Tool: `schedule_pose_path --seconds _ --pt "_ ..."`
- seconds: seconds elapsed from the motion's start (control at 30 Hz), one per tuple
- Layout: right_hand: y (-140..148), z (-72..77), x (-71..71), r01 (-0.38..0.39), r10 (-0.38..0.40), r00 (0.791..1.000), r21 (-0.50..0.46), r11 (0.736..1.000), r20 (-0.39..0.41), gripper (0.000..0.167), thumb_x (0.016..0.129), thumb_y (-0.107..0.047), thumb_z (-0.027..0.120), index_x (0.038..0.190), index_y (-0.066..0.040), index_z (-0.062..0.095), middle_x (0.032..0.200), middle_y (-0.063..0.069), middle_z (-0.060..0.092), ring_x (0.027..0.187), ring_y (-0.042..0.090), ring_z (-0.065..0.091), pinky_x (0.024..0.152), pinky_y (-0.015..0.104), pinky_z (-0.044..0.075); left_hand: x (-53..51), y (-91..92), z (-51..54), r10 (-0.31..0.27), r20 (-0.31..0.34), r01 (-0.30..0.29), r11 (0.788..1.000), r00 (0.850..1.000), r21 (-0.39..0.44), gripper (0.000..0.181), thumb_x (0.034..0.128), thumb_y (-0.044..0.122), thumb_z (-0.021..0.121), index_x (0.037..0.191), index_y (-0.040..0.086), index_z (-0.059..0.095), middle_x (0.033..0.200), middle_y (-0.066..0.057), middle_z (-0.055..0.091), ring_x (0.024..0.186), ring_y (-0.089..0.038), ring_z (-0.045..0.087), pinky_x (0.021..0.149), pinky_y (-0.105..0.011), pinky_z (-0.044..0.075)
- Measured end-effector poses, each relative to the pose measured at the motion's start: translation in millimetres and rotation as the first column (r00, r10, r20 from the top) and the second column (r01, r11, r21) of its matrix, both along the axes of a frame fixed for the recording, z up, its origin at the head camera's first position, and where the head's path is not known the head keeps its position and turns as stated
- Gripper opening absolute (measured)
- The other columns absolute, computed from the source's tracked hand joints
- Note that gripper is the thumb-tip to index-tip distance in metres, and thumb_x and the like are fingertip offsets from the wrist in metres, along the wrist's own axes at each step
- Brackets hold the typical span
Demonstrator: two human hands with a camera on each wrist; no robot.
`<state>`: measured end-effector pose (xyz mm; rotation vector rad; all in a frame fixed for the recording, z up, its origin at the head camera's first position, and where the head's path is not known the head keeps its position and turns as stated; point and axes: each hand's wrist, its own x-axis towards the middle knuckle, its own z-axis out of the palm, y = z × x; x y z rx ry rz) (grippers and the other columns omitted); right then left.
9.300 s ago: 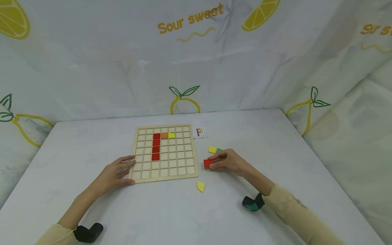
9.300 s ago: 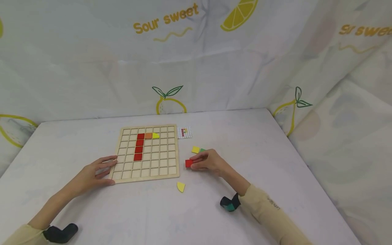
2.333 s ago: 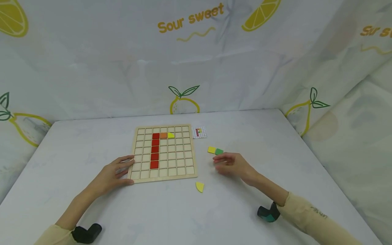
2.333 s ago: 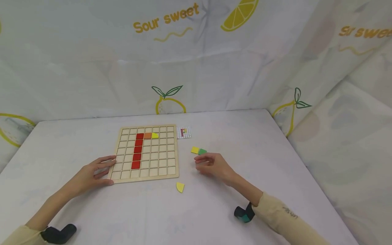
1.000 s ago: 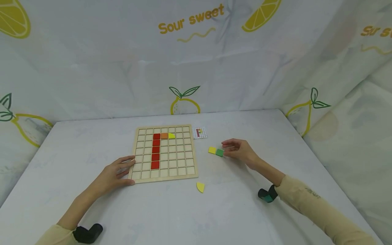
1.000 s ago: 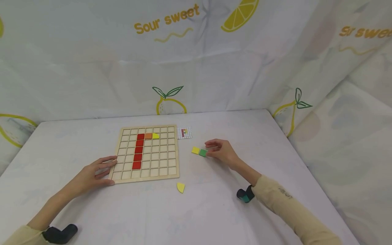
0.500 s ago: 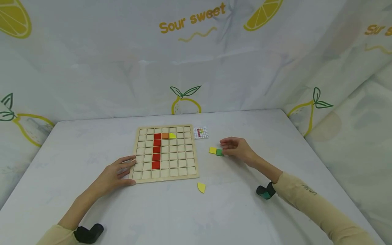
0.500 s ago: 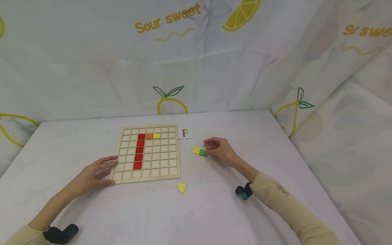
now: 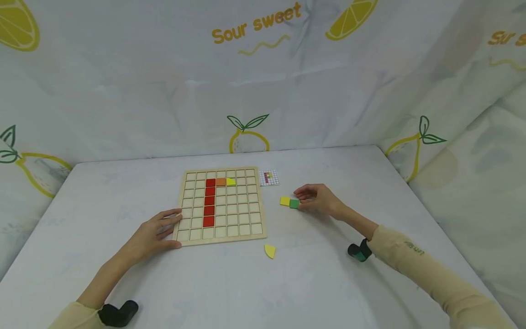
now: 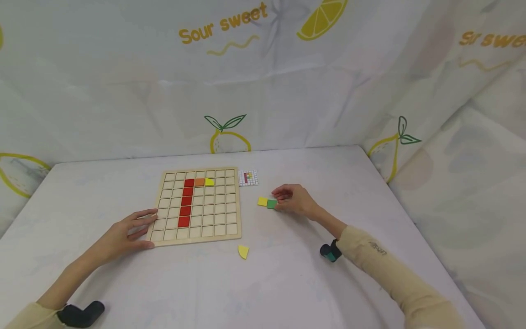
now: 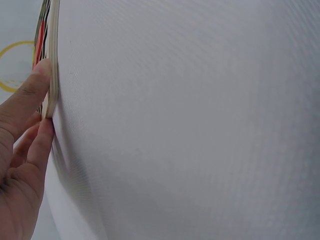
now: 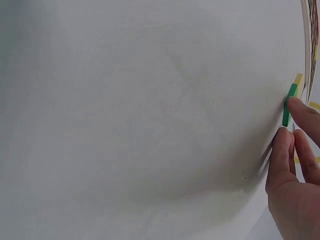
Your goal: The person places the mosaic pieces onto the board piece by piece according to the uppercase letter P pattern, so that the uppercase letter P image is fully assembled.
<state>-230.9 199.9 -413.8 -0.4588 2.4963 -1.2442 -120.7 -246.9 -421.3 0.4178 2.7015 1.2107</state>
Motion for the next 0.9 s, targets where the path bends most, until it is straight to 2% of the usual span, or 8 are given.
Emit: schedule_pose_path --seconds 0.1,0.23,0.37,0.63,0.77,0.9 --pt "1.2 -0.7 -2.8 -0.007 0.008 1.0 0.045 0.999 -0.002 0.041 0.081 -0.002 0.075 0.119 0.008 0.06 0.115 0.02 0.063 0.097 0.026 0.062 0.084 0.021 0.058 0.1 -0.2 0.5 0.003 0.005 -0.003 1.0 1.0 0.003 0.074 0.071 0.006 0.082 0.133 -0.014 0.047 0.145 -0.024 0.034 0.128 -0.044 0.043 0.097 -0.036 0.049" --pt "4.4 -2.9 -6.7 -0.055 0.059 0.997 0.091 0.994 -0.044 0.034 0.081 -0.005 0.076 0.111 0.005 0.065 0.108 0.016 0.066 0.091 0.021 0.062 0.08 0.019 0.057 0.4 -0.1 1.0 0.006 0.006 -0.006 1.0 1.0 0.002 0.074 0.0708 0.006 0.082 0.133 -0.014 0.046 0.145 -0.025 0.034 0.128 -0.044 0.043 0.097 -0.037 0.049" --pt "7.9 -3.6 -10.3 -0.111 0.116 0.991 0.08 0.991 -0.065 0.028 0.082 -0.005 0.075 0.106 0.005 0.067 0.104 0.015 0.066 0.089 0.021 0.062 0.078 0.019 0.057 0.3 -0.2 1.0 0.002 0.007 -0.002 1.0 1.0 0.002 0.074 0.0707 0.006 0.082 0.133 -0.015 0.047 0.145 -0.025 0.035 0.128 -0.045 0.042 0.097 -0.037 0.049" --pt "18.9 -1.3 -18.7 -0.179 0.179 0.984 0.011 0.984 -0.016 0.027 0.085 -0.005 0.071 0.11 0.005 0.065 0.107 0.015 0.066 0.093 0.022 0.062 0.081 0.019 0.056 -0.4 -0.9 0.3 -0.002 0.01 0.002 1.0 1.0 0.013 0.074 0.0708 0.006 0.082 0.133 -0.014 0.047 0.145 -0.024 0.034 0.128 -0.044 0.042 0.098 -0.037 0.049" --pt "25.9 -1.5 -18.8 -0.123 0.125 0.99 -0.02 0.992 0.073 0.032 0.087 -0.011 0.071 0.115 0.003 0.064 0.113 0.015 0.065 0.096 0.021 0.063 0.083 0.019 0.055 -0.3 -1.0 -1.0 0.002 0.011 -0.002 1.0 1.0 0.012 0.075 0.0705 0.007 0.082 0.133 -0.014 0.047 0.145 -0.024 0.034 0.128 -0.044 0.043 0.097 -0.037 0.049" --pt "29.5 -3.1 -16.7 -0.051 0.06 0.986 -0.066 0.997 0.153 0.036 0.087 -0.014 0.072 0.119 0.002 0.064 0.118 0.015 0.064 0.102 0.02 0.06 0.084 0.019 0.054 -0.1 -1.6 -1.7 0.003 0.008 -0.003 1.0 1.0 0.021 0.076 0.0701 0.007 0.083 0.133 -0.014 0.047 0.145 -0.024 0.035 0.128 -0.044 0.043 0.097 -0.037 0.049"
